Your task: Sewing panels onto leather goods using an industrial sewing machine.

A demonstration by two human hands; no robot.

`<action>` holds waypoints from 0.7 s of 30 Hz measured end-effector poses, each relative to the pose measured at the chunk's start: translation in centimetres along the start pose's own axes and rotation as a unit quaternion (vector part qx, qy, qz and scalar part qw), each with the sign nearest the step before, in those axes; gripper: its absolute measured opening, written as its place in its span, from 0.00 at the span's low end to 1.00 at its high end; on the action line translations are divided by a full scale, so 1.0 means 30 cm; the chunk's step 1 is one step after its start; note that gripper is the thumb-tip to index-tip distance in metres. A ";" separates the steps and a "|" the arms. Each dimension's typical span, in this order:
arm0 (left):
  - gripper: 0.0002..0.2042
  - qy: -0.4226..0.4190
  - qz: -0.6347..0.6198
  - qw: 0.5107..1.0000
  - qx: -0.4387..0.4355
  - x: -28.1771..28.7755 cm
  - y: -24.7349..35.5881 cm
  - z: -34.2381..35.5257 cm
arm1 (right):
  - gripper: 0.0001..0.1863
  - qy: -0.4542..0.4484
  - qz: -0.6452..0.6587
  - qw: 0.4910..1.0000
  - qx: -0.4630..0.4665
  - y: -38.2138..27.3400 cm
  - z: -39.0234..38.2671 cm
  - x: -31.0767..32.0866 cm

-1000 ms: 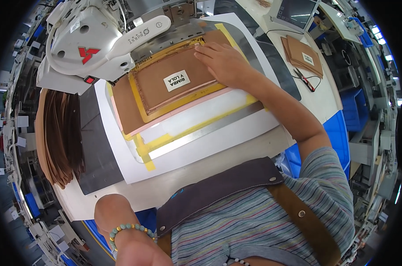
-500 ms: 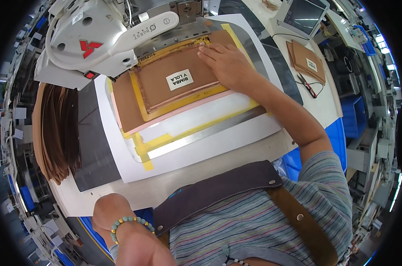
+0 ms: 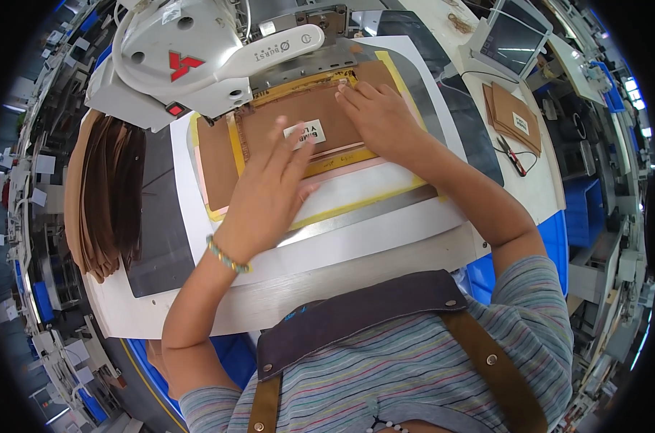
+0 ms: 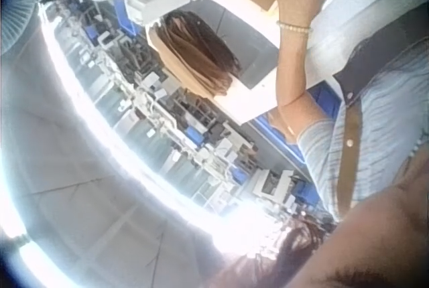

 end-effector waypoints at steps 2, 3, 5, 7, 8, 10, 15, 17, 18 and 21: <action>0.29 -0.014 0.018 0.998 0.060 -0.054 -0.131 0.002 | 0.26 -0.012 -0.003 1.000 0.003 -0.004 0.011 0.001; 0.29 -0.029 0.009 0.995 0.091 -0.064 -0.173 -0.002 | 0.26 -0.008 -0.003 1.000 0.005 -0.012 0.019 0.003; 0.30 -0.047 -0.003 0.992 0.119 -0.067 -0.213 0.001 | 0.26 -0.036 -0.002 0.999 -0.001 -0.025 0.021 -0.014; 0.30 -0.054 -0.002 0.990 0.134 -0.061 -0.234 -0.003 | 0.26 -0.026 0.000 1.000 -0.001 -0.036 0.037 -0.023; 0.30 -0.054 -0.001 0.989 0.136 -0.060 -0.238 -0.004 | 0.26 -0.017 0.002 1.000 -0.001 -0.044 0.045 -0.021; 0.30 -0.041 0.024 0.990 0.133 -0.052 -0.244 -0.002 | 0.26 -0.019 0.004 1.000 -0.001 -0.062 0.057 -0.018; 0.30 -0.019 0.041 0.989 0.140 -0.054 -0.268 -0.025 | 0.27 -0.010 0.016 1.000 -0.001 -0.098 0.095 -0.009; 0.29 -0.012 0.044 0.989 0.139 -0.046 -0.262 -0.020 | 0.27 -0.008 0.027 1.000 0.008 -0.117 0.111 -0.008; 0.29 -0.014 0.037 0.989 0.144 -0.048 -0.257 -0.017 | 0.27 -0.006 0.026 1.000 0.009 -0.124 0.117 -0.008; 0.29 -0.010 0.028 0.988 0.149 -0.047 -0.259 -0.018 | 0.23 0.006 0.028 0.999 0.017 -0.146 0.138 -0.005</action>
Point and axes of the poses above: each hand's wrist, its own z-axis towards the middle knuckle, its own x-axis out of the back of the hand, y = z × x, the point moved 8 cm from there along z, towards the middle knuckle, and after that the axes turned 12 degrees about -z, right-handed, at the moved point
